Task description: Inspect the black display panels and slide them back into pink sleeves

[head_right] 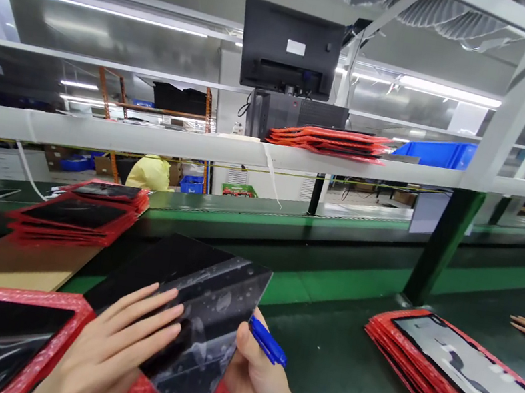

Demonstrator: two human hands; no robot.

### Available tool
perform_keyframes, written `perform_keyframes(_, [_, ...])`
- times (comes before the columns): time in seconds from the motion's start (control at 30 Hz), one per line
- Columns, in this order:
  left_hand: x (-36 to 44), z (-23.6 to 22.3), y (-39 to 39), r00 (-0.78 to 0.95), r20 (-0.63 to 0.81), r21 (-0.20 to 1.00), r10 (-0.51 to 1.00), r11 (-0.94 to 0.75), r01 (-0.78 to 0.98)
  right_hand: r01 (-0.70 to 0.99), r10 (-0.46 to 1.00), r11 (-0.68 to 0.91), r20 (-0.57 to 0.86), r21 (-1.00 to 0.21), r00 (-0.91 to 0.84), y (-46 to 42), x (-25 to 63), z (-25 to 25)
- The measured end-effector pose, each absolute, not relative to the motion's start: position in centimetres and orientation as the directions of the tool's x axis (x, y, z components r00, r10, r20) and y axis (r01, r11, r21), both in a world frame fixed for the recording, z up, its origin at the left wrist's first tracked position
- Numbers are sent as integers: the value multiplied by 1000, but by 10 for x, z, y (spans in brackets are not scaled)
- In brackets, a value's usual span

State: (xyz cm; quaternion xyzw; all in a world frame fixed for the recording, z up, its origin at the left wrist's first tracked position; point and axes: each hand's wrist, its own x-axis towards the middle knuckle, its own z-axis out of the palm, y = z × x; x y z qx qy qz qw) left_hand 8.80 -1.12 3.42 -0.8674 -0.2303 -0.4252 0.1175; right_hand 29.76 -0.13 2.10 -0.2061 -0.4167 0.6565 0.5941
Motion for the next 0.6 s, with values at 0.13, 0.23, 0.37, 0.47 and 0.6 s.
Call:
perform_keyframes(0.13, [101,46,-16,626,779,-210,22,-932,294,-676,938,31,255,-736,-234,-8,296,15])
perform_keyframes(0.23, [104,49,-21,650,757,-133,71,-957,259,-642,934,57,268,-765,-237,-10,298,11])
perform_keyframes(0.37, [100,45,-23,504,852,-19,145,-952,306,-601,902,125,342,-789,-262,-9,297,12])
perform_keyframes(0.47, [100,38,-24,303,902,175,308,-902,395,-556,889,155,360,-817,-281,-12,296,18])
perform_keyframes(0.6, [104,31,-25,62,869,418,490,-796,437,-469,903,179,334,-865,-271,-19,299,27])
